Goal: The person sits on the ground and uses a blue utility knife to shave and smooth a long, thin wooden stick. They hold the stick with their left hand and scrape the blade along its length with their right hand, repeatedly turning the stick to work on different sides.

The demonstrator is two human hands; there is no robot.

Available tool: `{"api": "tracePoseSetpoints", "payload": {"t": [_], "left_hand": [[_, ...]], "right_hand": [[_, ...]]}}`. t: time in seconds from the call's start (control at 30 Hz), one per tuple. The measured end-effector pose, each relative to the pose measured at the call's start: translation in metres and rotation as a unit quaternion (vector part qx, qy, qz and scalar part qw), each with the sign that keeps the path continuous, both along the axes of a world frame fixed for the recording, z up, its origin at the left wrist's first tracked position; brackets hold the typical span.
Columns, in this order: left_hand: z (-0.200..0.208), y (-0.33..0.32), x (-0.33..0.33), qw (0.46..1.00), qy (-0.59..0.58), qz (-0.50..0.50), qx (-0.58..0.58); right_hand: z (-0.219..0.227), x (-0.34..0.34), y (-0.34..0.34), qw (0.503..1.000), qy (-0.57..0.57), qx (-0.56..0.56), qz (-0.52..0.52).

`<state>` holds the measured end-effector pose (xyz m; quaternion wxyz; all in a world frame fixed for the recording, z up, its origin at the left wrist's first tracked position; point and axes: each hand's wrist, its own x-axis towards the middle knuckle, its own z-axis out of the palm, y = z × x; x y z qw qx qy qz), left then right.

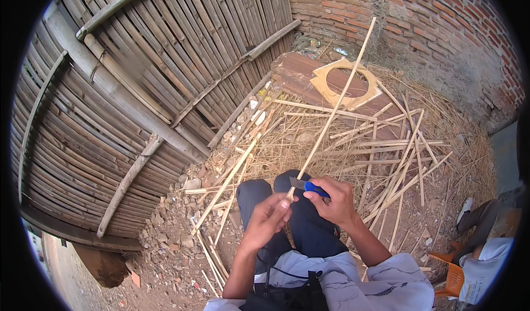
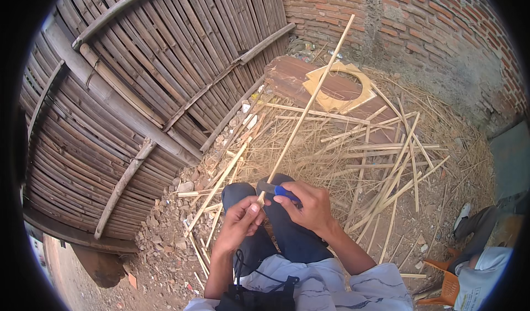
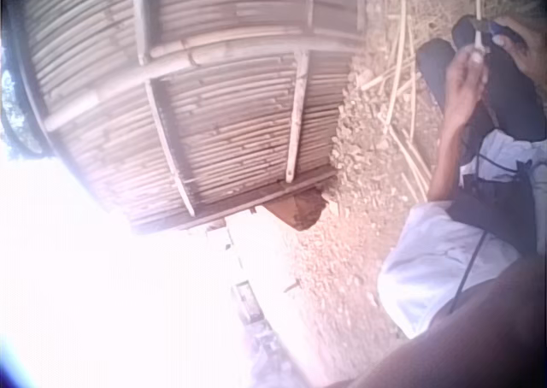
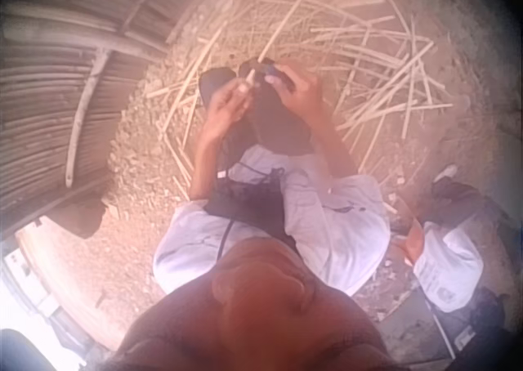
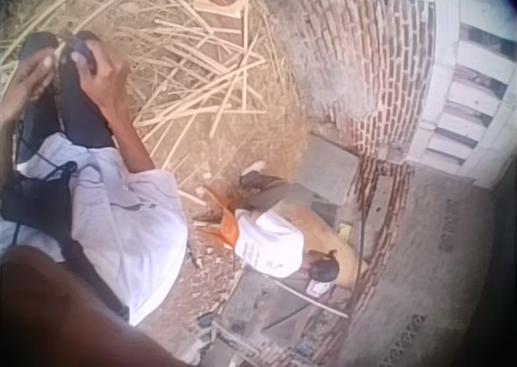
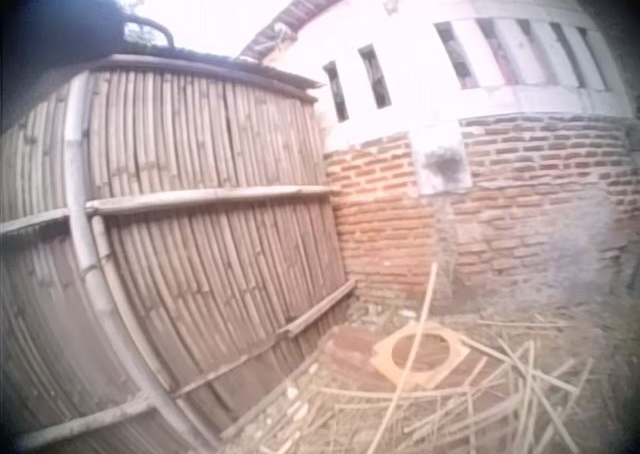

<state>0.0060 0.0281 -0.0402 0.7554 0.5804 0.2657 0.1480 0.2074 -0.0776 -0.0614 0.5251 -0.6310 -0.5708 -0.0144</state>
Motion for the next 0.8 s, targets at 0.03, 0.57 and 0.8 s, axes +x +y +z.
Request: {"api": "tracePoseSetpoints", "payload": {"t": [0.03, 0.57, 0.8], "left_hand": [[0.002, -0.001, 0.001, 1.0, 0.002, 0.01, 0.0], [0.006, -0.022, 0.002, 0.988, -0.018, 0.121, 0.09], [0.002, -0.02, -0.001, 0.988, -0.031, 0.124, 0.081]], "right_hand": [[0.003, 0.0, -0.001, 1.0, -0.001, -0.005, 0.001], [0.011, 0.006, 0.004, 0.996, -0.074, 0.039, -0.005], [0.001, 0.017, 0.009, 0.991, -0.094, 0.089, -0.045]]}}
